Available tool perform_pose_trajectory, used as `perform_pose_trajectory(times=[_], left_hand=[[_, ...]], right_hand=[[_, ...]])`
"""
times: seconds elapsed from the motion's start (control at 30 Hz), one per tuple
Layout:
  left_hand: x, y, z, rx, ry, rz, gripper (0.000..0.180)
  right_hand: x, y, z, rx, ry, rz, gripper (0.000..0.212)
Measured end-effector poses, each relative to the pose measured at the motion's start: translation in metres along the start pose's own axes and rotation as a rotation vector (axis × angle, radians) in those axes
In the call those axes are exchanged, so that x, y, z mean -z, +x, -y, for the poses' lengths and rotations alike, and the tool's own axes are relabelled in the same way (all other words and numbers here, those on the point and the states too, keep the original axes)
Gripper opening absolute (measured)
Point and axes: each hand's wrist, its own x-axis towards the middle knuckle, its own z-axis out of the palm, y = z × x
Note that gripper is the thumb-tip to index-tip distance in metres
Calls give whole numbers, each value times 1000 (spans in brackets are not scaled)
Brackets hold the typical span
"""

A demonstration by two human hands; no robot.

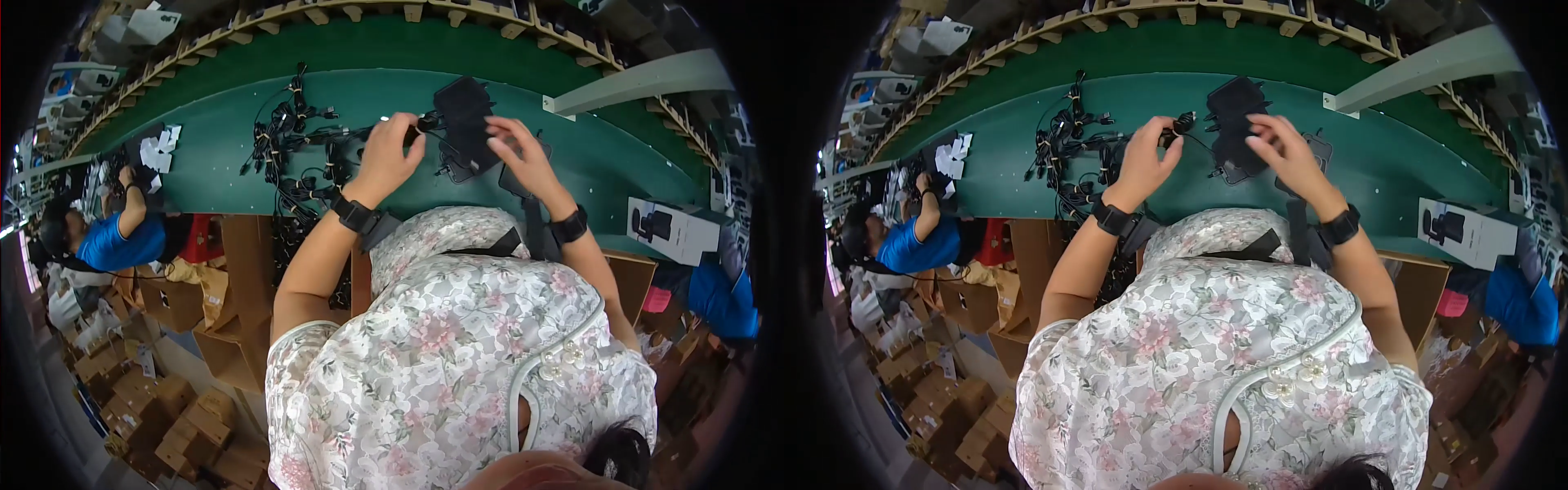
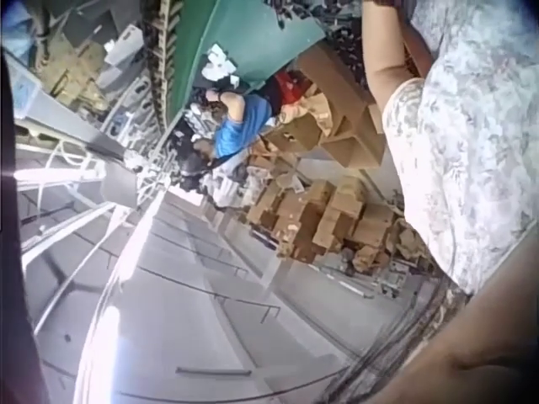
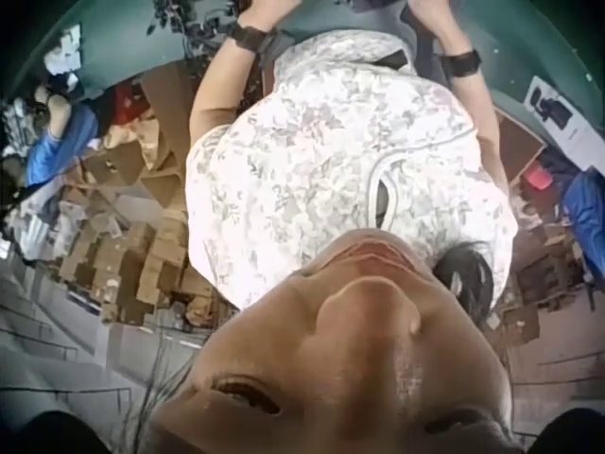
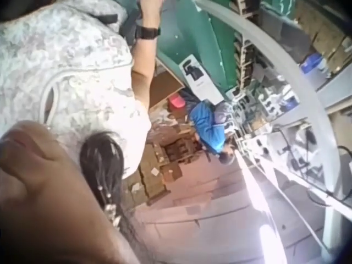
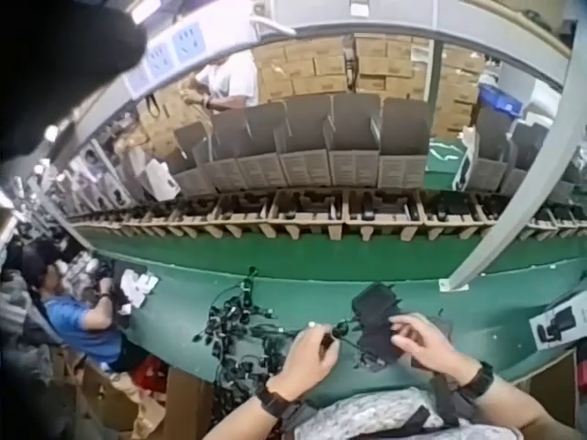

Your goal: The person assembles electronic components by hand, picking up a cable and a square pad, fitting the cable into the pad, and then placing the assembled unit into a cardboard tray.

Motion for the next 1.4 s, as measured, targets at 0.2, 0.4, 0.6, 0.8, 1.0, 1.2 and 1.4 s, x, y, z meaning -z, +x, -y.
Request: perform_pose_trajectory(times=[0.2,0.4,0.6,0.8,1.0,1.2,1.4], left_hand=[[-42,16,-34,242,-738,-102,24],[-52,18,-31,246,-628,-53,26],[-64,24,-56,109,-447,-294,23],[-90,35,-69,317,-1296,-2,19],[-85,16,-35,505,-1211,722,18],[-95,34,-60,585,-1182,571,18],[-91,32,-66,518,-1180,647,24]], right_hand=[[-19,29,2,147,-114,169,38],[-13,32,0,-259,359,143,38],[-5,32,7,-230,634,60,30],[25,35,-7,-259,926,-61,27],[95,21,-13,-154,560,-46,22],[41,-21,-11,223,-111,131,26],[80,-47,-4,-341,-139,107,35]])
